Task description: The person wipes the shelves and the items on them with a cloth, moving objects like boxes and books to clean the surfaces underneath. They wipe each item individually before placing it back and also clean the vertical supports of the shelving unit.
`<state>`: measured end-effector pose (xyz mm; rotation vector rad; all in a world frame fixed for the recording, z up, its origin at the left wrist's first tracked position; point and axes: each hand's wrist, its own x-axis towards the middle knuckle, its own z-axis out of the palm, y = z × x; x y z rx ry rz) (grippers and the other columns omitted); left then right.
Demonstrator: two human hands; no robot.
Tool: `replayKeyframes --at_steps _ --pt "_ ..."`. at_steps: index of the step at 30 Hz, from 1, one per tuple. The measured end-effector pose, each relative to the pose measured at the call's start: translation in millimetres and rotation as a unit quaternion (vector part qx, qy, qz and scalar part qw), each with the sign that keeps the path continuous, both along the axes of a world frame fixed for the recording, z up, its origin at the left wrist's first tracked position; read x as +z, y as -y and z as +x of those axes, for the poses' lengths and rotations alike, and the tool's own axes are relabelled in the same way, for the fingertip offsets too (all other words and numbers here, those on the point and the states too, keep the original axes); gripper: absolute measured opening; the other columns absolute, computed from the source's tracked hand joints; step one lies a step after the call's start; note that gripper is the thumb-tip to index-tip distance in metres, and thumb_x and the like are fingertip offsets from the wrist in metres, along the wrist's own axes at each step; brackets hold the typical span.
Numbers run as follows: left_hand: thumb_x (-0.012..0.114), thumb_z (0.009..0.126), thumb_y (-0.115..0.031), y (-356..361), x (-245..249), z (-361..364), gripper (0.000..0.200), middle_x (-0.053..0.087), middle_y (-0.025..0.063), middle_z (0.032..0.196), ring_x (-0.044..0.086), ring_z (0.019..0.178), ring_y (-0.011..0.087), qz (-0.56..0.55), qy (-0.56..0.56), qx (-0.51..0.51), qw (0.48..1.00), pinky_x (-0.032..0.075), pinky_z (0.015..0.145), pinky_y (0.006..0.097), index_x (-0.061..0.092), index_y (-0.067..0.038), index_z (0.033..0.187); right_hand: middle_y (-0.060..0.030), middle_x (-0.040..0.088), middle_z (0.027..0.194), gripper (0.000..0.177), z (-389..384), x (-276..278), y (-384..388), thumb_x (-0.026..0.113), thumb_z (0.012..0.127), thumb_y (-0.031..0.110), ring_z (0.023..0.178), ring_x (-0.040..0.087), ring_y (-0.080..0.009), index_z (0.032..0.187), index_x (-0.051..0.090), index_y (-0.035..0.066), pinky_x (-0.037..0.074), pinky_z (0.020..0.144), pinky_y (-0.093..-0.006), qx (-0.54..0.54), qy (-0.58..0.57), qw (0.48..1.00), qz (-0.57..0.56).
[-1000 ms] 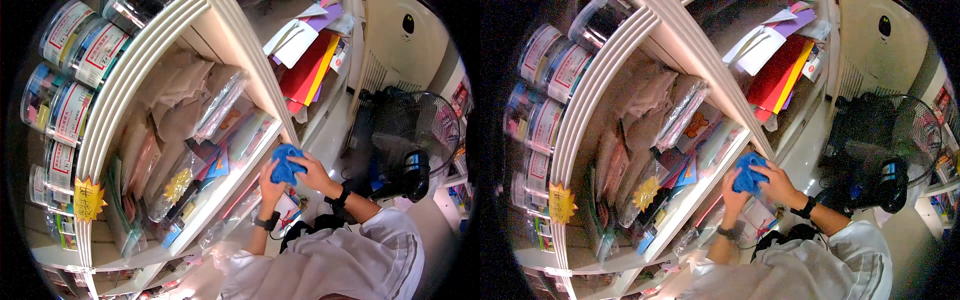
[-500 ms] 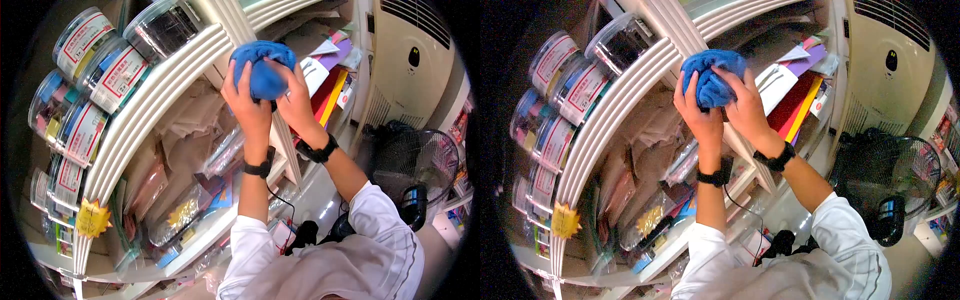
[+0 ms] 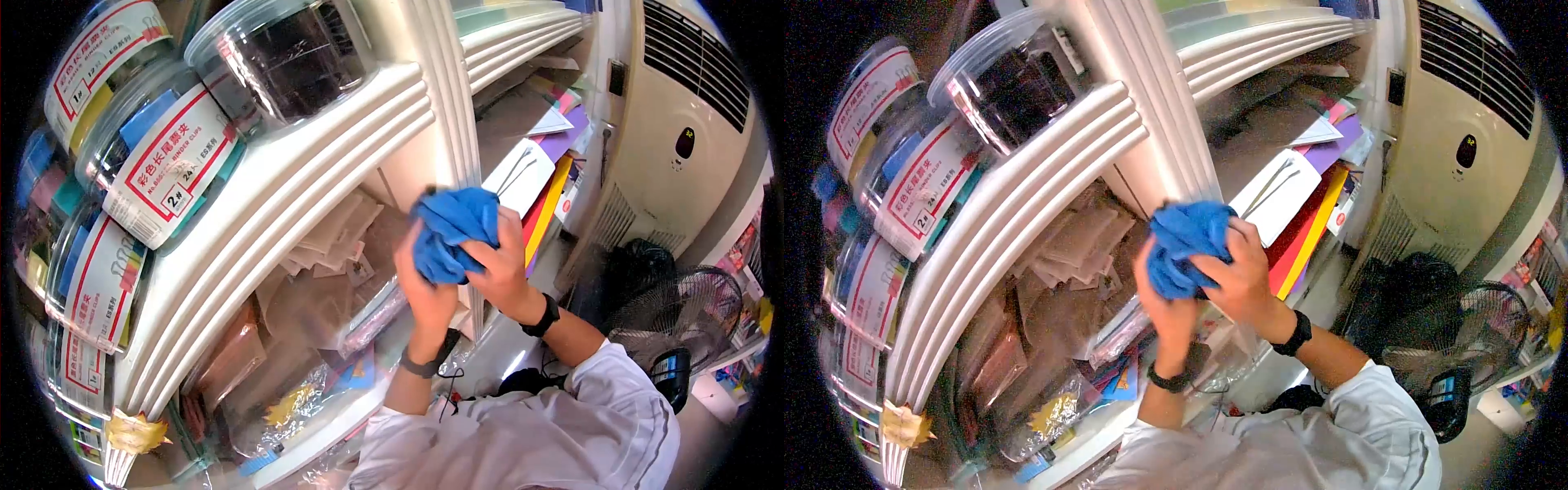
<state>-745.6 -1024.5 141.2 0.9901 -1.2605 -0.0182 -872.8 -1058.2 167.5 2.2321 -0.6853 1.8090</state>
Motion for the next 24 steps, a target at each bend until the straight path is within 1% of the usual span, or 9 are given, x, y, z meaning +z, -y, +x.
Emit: replayKeyframes --at_steps 3,7,10,11,13,14,17,21,24 --pt "0.066 0.087 -0.006 11 32 15 0.054 0.055 0.0143 0.133 0.054 0.121 0.0232 0.018 -0.097 -0.051 0.994 0.041 0.106 0.0363 0.049 0.002 0.137 -0.0116 0.056 0.11 0.037 19 44 -2 0.073 0.068 0.009 0.103 0.053 -0.0327 0.105 0.076 0.016 0.049 0.087 -0.041 -0.029 -0.032 0.998 -0.04" --pt "0.059 0.092 -0.002 34 61 9 0.052 0.053 0.015 0.136 0.053 0.123 0.0229 0.008 -0.233 -0.062 0.97 0.04 0.107 0.0351 0.043 0.003 0.141 -0.0095 0.056 0.104 0.036 29 71 4 0.068 0.072 0.014 0.1 0.052 -0.0306 0.107 0.076 0.019 0.049 0.086 -0.0392 -0.055 -0.05 0.995 -0.06" --pt "0.06 0.091 -0.005 36 57 3 0.052 0.053 0.0154 0.135 0.053 0.121 0.0228 -0.02 -0.214 -0.071 0.974 0.04 0.107 0.0356 0.044 0.003 0.139 -0.0105 0.053 0.097 0.039 21 66 9 0.071 0.067 0.012 0.093 0.053 -0.0322 0.105 0.075 0.018 0.049 0.08 -0.0408 -0.03 -0.041 0.997 -0.063" --pt "0.064 0.089 -0.009 35 43 4 0.053 0.053 0.0163 0.135 0.052 0.121 0.0242 -0.002 -0.201 -0.095 0.975 0.04 0.106 0.038 0.045 0.003 0.138 -0.0109 0.053 0.096 0.04 13 59 6 0.073 0.065 0.011 0.092 0.052 -0.0329 0.105 0.075 0.017 0.049 0.078 -0.0413 -0.016 -0.04 0.998 -0.043" --pt "0.069 0.083 -0.011 24 25 3 0.056 0.053 0.022 0.131 0.052 0.121 0.0349 -0.003 -0.057 -0.02 0.998 0.041 0.104 0.0433 0.051 0.002 0.134 -0.012 0.05 0.091 0.042 0 44 2 0.077 0.059 0.007 0.085 0.052 -0.0352 0.099 0.074 0.015 0.047 0.072 -0.0426 0.017 -0.018 1.0 0.004" --pt "0.071 0.08 -0.011 16 18 3 0.058 0.052 0.0239 0.13 0.051 0.121 0.0388 0.005 0.017 0.007 1.0 0.041 0.104 0.0448 0.053 0.0 0.134 -0.0142 0.054 0.094 0.042 -2 33 2 0.079 0.059 0.004 0.086 0.055 -0.0367 0.099 0.073 0.014 0.049 0.075 -0.0427 0.025 0.015 0.999 0.03" --pt "0.075 0.072 -0.006 -11 30 -13 0.068 0.05 0.0249 0.13 0.051 0.12 0.0428 0.027 0.07 0.024 0.997 0.042 0.102 0.0468 0.055 -0.005 0.137 -0.0195 0.061 0.11 0.037 -9 12 9 0.08 0.07 0.005 0.101 0.062 -0.0395 0.105 0.069 0.008 0.051 0.088 -0.0432 0.114 0.097 0.985 0.085" --pt "0.078 0.059 0.001 -2 44 -24 0.084 0.05 0.0239 0.133 0.052 0.12 0.0423 -0.045 0.13 0.088 0.987 0.044 0.1 0.0468 0.057 -0.013 0.139 -0.0214 0.059 0.121 0.042 -10 9 23 0.077 0.081 0.011 0.112 0.061 -0.0382 0.118 0.061 0.001 0.048 0.097 -0.0402 0.169 0.142 0.969 0.115" --pt "0.078 0.058 0.005 -1 68 -33 0.079 0.05 0.0212 0.131 0.052 0.121 0.0398 -0.069 0.206 0.137 0.966 0.042 0.104 0.045 0.061 -0.013 0.134 -0.0184 0.055 0.13 0.052 -9 10 37 0.074 0.082 0.01 0.122 0.055 -0.0318 0.128 0.055 -0.003 0.046 0.102 -0.0389 0.244 0.214 0.934 0.151"
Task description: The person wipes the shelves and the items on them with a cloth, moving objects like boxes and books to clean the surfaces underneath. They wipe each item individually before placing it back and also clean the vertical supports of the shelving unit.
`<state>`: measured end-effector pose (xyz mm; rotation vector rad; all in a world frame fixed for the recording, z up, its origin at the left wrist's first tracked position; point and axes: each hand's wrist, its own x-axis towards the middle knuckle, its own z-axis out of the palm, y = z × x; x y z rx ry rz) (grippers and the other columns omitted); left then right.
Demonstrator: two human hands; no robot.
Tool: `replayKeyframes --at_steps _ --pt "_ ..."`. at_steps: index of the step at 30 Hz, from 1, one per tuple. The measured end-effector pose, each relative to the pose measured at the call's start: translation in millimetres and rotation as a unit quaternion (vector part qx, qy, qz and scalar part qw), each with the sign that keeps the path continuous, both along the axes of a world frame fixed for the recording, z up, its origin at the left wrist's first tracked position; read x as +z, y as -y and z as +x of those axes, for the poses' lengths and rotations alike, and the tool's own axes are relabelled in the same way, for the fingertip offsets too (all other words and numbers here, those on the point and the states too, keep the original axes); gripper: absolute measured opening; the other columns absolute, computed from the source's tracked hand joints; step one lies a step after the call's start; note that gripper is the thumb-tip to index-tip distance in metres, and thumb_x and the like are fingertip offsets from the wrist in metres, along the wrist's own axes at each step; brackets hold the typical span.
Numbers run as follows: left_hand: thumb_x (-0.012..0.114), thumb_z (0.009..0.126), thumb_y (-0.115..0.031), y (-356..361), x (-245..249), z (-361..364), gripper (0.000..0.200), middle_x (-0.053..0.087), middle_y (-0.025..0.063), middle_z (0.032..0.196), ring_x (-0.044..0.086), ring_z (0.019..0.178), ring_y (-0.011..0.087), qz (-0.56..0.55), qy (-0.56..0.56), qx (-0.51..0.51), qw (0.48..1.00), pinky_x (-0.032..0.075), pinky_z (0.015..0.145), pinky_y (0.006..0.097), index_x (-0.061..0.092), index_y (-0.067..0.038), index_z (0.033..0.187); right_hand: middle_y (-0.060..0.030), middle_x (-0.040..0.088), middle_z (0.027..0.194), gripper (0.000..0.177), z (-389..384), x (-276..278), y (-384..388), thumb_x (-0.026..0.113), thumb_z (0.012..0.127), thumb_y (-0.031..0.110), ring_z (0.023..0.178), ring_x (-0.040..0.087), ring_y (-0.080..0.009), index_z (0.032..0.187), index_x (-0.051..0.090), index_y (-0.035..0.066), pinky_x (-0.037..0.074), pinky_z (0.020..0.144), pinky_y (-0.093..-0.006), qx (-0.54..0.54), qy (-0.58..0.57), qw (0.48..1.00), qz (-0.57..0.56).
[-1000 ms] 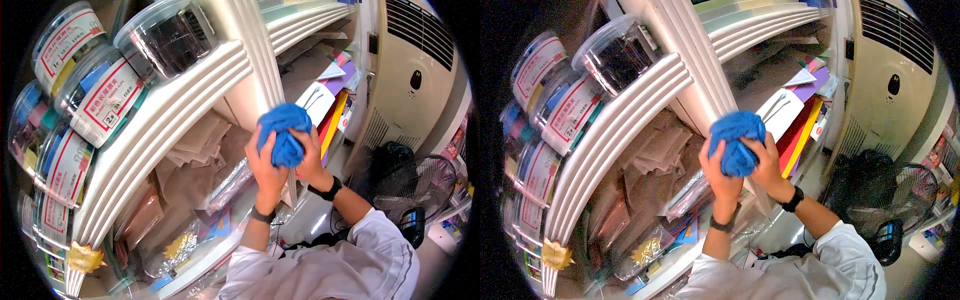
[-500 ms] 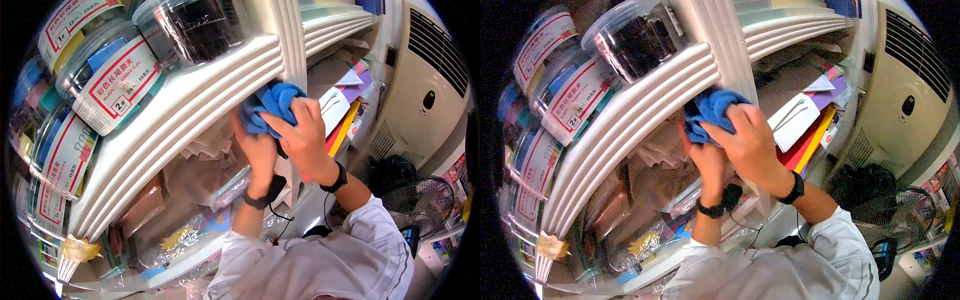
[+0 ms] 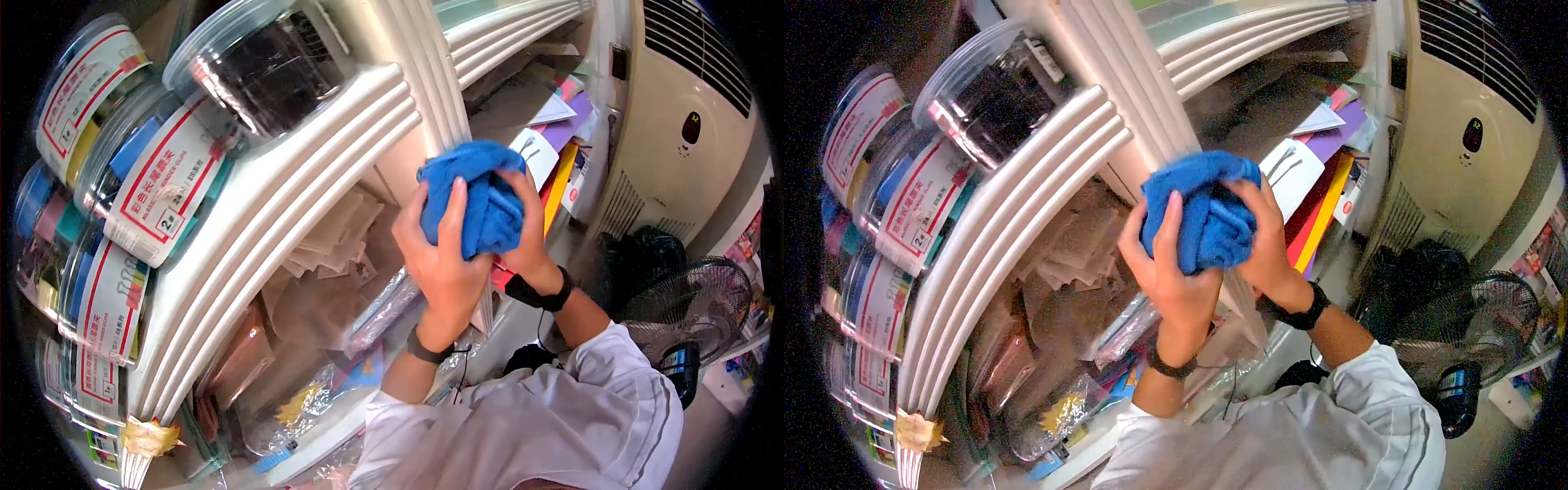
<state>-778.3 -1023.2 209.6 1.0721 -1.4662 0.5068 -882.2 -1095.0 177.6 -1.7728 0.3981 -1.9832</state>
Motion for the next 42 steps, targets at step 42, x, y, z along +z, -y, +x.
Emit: replayKeyframes --at_steps 42 --pt "0.079 0.065 -0.015 35 1 -37 0.054 0.054 0.0084 0.137 0.05 0.116 0.0355 -0.016 0.232 0.184 0.955 0.044 0.096 0.0433 0.073 -0.028 0.116 -0.0207 0.063 0.11 0.036 -36 28 103 0.074 0.077 0.013 0.103 0.063 -0.0402 0.11 0.065 0.002 0.051 0.089 -0.0412 0.269 -0.162 0.949 -0.004"
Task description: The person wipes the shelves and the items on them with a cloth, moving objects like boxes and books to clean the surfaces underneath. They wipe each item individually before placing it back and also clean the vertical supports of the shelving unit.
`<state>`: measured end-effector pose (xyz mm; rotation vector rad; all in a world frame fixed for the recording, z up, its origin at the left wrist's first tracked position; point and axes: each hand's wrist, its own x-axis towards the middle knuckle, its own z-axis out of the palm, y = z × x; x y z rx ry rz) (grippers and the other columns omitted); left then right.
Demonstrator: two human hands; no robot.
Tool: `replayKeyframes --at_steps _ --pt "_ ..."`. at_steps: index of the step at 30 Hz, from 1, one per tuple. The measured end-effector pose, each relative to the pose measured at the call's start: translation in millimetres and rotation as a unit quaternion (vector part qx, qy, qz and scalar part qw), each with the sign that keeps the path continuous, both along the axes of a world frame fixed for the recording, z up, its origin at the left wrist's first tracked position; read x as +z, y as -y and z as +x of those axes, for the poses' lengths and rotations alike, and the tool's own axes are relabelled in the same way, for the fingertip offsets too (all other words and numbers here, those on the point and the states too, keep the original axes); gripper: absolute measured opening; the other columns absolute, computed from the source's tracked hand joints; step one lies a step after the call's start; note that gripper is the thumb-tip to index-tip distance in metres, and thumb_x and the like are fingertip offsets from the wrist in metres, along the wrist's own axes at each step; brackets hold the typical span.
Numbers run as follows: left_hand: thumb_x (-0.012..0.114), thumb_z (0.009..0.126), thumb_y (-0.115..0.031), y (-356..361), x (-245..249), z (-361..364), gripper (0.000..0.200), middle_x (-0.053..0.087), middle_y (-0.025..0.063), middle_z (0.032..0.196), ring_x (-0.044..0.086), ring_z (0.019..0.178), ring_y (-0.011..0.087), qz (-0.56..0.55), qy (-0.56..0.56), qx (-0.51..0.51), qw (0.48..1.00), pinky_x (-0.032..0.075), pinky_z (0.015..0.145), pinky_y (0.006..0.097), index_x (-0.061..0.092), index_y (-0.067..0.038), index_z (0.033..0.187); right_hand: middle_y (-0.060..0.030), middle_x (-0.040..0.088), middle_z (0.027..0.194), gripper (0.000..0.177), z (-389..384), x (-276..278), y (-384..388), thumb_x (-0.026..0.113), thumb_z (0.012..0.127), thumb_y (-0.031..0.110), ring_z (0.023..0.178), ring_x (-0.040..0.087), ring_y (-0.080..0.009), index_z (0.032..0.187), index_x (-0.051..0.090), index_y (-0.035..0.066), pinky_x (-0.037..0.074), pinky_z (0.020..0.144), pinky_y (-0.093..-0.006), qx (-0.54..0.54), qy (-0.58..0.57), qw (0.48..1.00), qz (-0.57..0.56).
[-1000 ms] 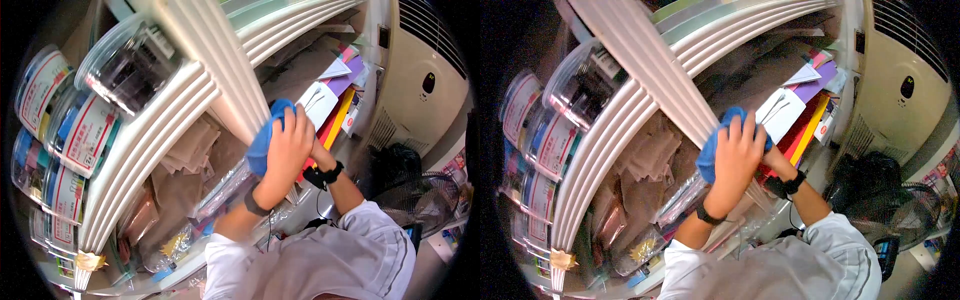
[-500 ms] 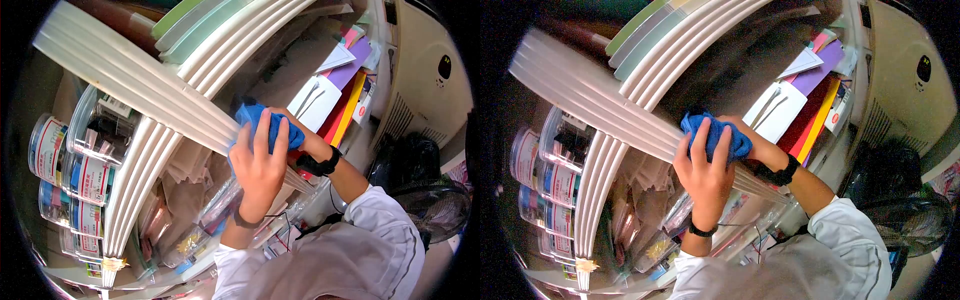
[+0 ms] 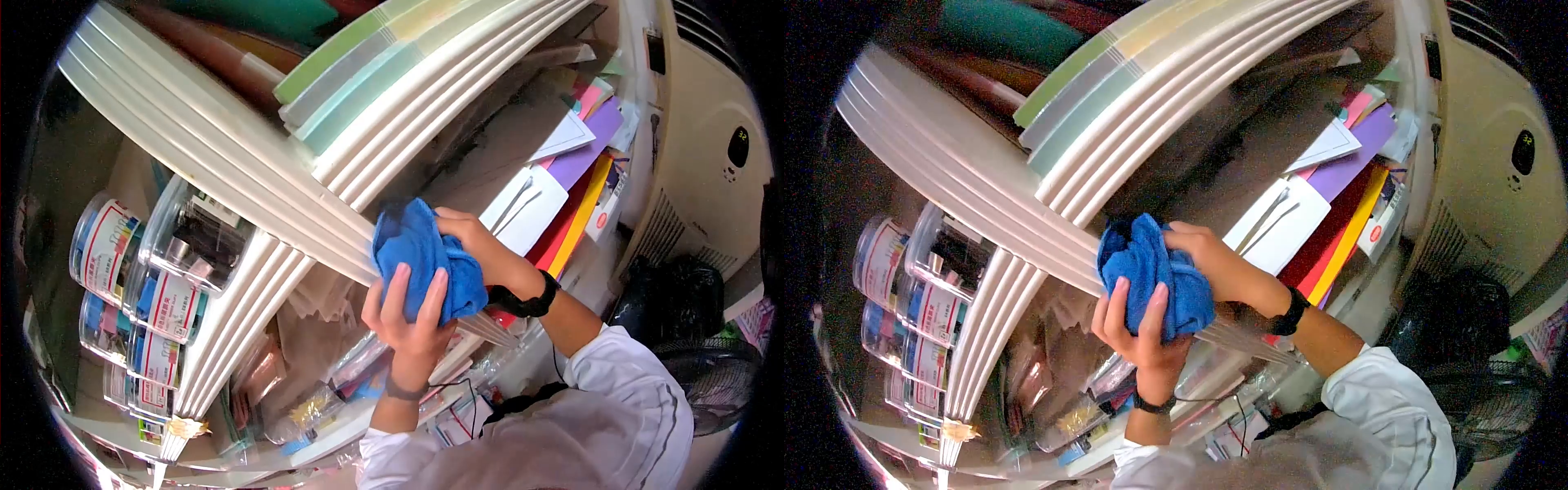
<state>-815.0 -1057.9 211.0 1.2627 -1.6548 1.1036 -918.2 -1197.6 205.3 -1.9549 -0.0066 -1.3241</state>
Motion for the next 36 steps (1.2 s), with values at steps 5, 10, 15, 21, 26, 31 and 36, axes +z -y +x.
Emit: replayKeyframes --at_steps 5,10,15,21,26,31,36 --pt "0.073 0.071 -0.02 -7 -33 4 0.046 0.057 0.01 0.135 0.052 0.112 0.0338 0.051 0.009 -0.001 0.999 0.045 0.094 0.0435 0.073 -0.026 0.116 -0.0222 0.063 0.105 0.038 -8 -36 -13 0.073 0.076 0.014 0.099 0.062 -0.0425 0.112 0.064 0.003 0.052 0.084 -0.0453 -0.033 -0.026 0.999 0.026" --pt "0.072 0.065 -0.021 -29 -58 11 0.052 0.059 0.0137 0.133 0.055 0.108 0.0362 0.136 -0.07 -0.053 0.987 0.046 0.093 0.0455 0.073 -0.02 0.117 -0.0228 0.063 0.109 0.041 -29 -55 -25 0.071 0.07 0.002 0.103 0.061 -0.0441 0.111 0.065 0.001 0.051 0.087 -0.0468 -0.087 -0.113 0.99 -0.008" --pt "0.076 0.066 -0.023 -41 21 3 0.054 0.065 0.0144 0.126 0.061 0.094 0.0371 0.137 0.017 -0.204 0.969 0.051 0.081 0.0438 0.063 -0.011 0.117 -0.0216 0.066 0.115 0.039 -38 -42 -56 0.078 0.076 0.015 0.104 0.066 -0.0363 0.11 0.068 -0.001 0.052 0.09 -0.0409 -0.029 -0.009 0.992 0.125" --pt "0.075 0.067 -0.021 -99 73 6 0.055 0.064 0.0154 0.127 0.061 0.096 0.0374 0.217 0.227 -0.277 0.908 0.051 0.082 0.044 0.063 -0.01 0.119 -0.0221 0.065 0.117 0.043 -2 -56 -123 0.077 0.076 0.021 0.105 0.066 -0.0367 0.112 0.068 0.0 0.052 0.091 -0.0415 -0.025 0.053 0.997 0.057" --pt "0.075 0.068 -0.02 -113 65 18 0.056 0.064 0.0162 0.127 0.061 0.098 0.0377 0.248 0.292 -0.32 0.867 0.05 0.084 0.0442 0.062 -0.009 0.121 -0.0225 0.065 0.119 0.046 7 -57 -141 0.077 0.076 0.026 0.106 0.066 -0.037 0.113 0.068 0.0 0.052 0.091 -0.042 -0.029 0.083 0.996 -0.034" --pt "0.075 0.07 -0.019 -116 54 28 0.056 0.064 0.017 0.127 0.061 0.099 0.038 0.245 0.317 -0.359 0.843 0.05 0.085 0.0443 0.061 -0.007 0.123 -0.0229 0.064 0.121 0.049 10 -55 -159 0.077 0.077 0.031 0.107 0.066 -0.0374 0.115 0.067 0.001 0.052 0.091 -0.0425 -0.035 0.101 0.991 -0.081" --pt "0.074 0.071 -0.018 -120 51 41 0.057 0.064 0.0179 0.128 0.061 0.101 0.0383 0.232 0.331 -0.372 0.836 0.05 0.087 0.0445 0.06 -0.006 0.125 -0.0233 0.064 0.122 0.053 17 -59 -163 0.077 0.077 0.036 0.108 0.066 -0.0377 0.116 0.067 0.002 0.052 0.091 -0.0429 -0.03 0.102 0.988 -0.114"
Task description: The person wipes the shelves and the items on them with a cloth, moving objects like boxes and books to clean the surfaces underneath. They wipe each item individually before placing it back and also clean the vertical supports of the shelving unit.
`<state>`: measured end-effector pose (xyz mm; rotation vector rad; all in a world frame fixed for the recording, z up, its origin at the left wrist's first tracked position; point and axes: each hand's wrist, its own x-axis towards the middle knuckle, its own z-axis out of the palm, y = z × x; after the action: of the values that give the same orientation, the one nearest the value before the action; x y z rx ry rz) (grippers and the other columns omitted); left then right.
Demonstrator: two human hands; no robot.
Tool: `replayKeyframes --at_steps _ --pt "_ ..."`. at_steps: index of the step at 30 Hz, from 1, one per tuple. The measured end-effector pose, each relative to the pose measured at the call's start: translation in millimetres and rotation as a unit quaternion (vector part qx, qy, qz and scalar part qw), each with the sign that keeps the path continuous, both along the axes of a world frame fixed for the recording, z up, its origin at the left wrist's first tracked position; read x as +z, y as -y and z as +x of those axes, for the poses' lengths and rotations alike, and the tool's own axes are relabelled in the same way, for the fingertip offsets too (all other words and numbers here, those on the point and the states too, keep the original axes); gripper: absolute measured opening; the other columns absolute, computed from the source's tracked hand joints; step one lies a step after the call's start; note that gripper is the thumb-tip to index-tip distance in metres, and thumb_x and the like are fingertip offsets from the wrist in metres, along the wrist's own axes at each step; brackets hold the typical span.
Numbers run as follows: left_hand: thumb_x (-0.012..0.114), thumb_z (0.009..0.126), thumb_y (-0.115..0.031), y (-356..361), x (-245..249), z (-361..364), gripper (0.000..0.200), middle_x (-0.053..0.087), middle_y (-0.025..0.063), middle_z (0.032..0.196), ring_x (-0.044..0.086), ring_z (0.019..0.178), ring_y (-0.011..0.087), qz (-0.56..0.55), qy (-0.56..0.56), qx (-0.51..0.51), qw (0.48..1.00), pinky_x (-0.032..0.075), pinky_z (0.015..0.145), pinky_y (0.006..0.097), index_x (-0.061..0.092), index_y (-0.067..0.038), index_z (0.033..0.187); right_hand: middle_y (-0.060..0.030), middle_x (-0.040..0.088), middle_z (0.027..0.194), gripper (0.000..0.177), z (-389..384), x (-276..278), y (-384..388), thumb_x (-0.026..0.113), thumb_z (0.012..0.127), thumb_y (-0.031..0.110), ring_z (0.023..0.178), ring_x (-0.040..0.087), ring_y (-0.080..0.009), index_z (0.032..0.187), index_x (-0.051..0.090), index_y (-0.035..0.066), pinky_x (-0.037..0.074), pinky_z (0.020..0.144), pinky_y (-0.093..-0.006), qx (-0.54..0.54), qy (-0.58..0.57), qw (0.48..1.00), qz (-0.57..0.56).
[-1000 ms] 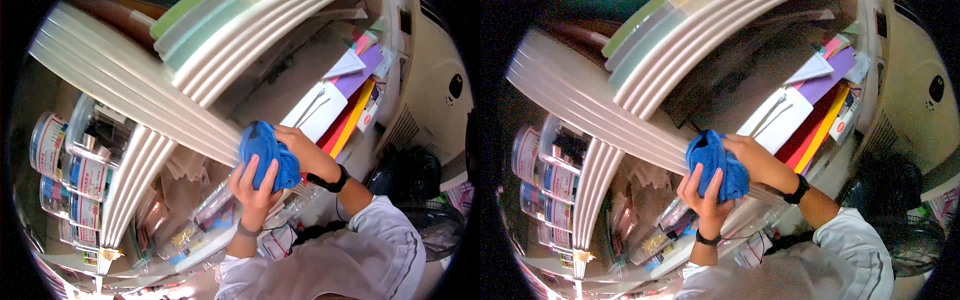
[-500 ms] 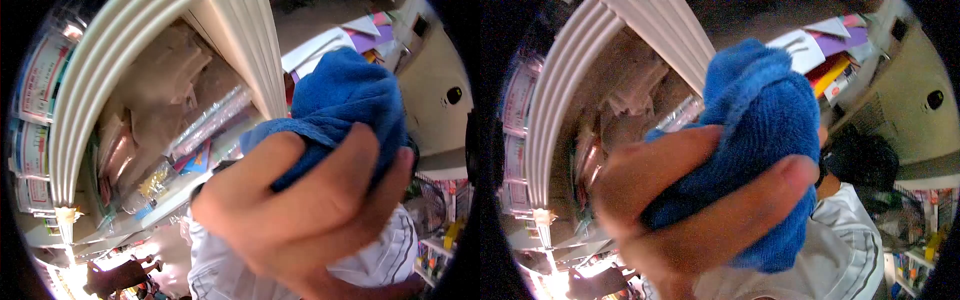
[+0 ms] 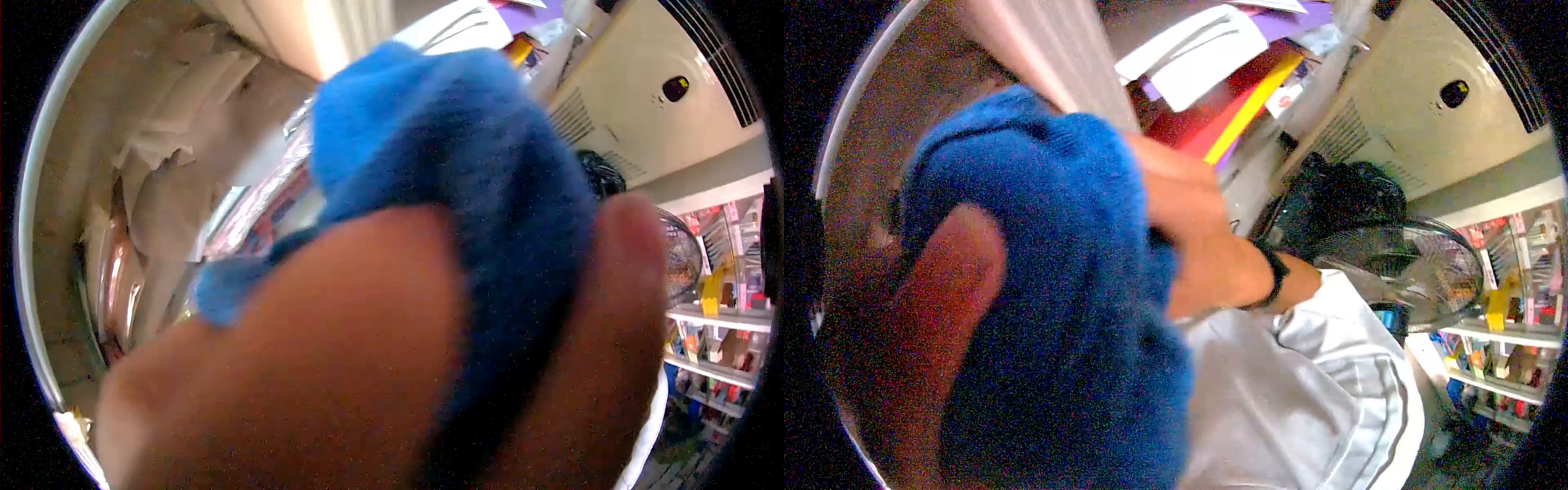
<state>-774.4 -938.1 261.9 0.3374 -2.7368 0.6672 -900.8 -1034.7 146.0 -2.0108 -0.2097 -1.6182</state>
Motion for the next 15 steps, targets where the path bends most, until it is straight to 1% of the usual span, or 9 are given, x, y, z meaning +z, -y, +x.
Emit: replayKeyframes --at_steps 4,9,11,13,15 --pt "0.074 0.072 -0.017 -3 -5 6 0.057 0.064 0.0185 0.128 0.061 0.102 0.0385 0.023 -0.006 -0.001 1.0 0.049 0.088 0.0446 0.06 -0.005 0.126 -0.0236 0.063 0.124 0.056 17 -4 -9 0.077 0.077 0.04 0.108 0.066 -0.038 0.118 0.067 0.002 0.052 0.091 -0.0433 0.005 0.02 1.0 0.001" --pt "0.074 0.073 -0.015 -10 -5 15 0.058 0.063 0.0193 0.128 0.061 0.103 0.0388 0.011 -0.003 -0.017 1.0 0.049 0.089 0.0448 0.059 -0.004 0.128 -0.024 0.062 0.126 0.06 4 5 -20 0.077 0.078 0.044 0.109 0.065 -0.0383 0.119 0.067 0.003 0.052 0.092 -0.0438 -0.023 0.034 0.999 0.014" --pt "0.074 0.074 -0.015 -15 -10 24 0.058 0.063 0.0196 0.128 0.061 0.104 0.0389 0.012 -0.006 -0.019 1.0 0.049 0.09 0.0449 0.059 -0.003 0.129 -0.0234 0.062 0.125 0.057 1 -5 -14 0.076 0.079 0.044 0.107 0.066 -0.0388 0.118 0.067 0.005 0.052 0.09 -0.0426 -0.04 -0.007 0.998 -0.038" --pt "0.073 0.074 -0.014 -15 -13 27 0.058 0.063 0.02 0.128 0.061 0.104 0.039 0.023 -0.009 -0.018 1.0 0.049 0.09 0.0449 0.058 -0.003 0.129 -0.023 0.062 0.125 0.054 11 -15 -5 0.076 0.079 0.042 0.105 0.066 -0.0394 0.118 0.067 0.006 0.052 0.088 -0.0414 -0.034 -0.025 0.994 -0.099" --pt "0.073 0.075 -0.014 -14 -15 28 0.059 0.063 0.0203 0.128 0.061 0.105 0.0391 0.027 -0.014 -0.019 0.999 0.049 0.091 0.045 0.058 -0.002 0.13 -0.0225 0.062 0.124 0.053 42 -19 -16 0.077 0.079 0.041 0.104 0.065 -0.0395 0.117 0.067 0.006 0.052 0.088 -0.0412 0.027 0.032 0.997 -0.065"
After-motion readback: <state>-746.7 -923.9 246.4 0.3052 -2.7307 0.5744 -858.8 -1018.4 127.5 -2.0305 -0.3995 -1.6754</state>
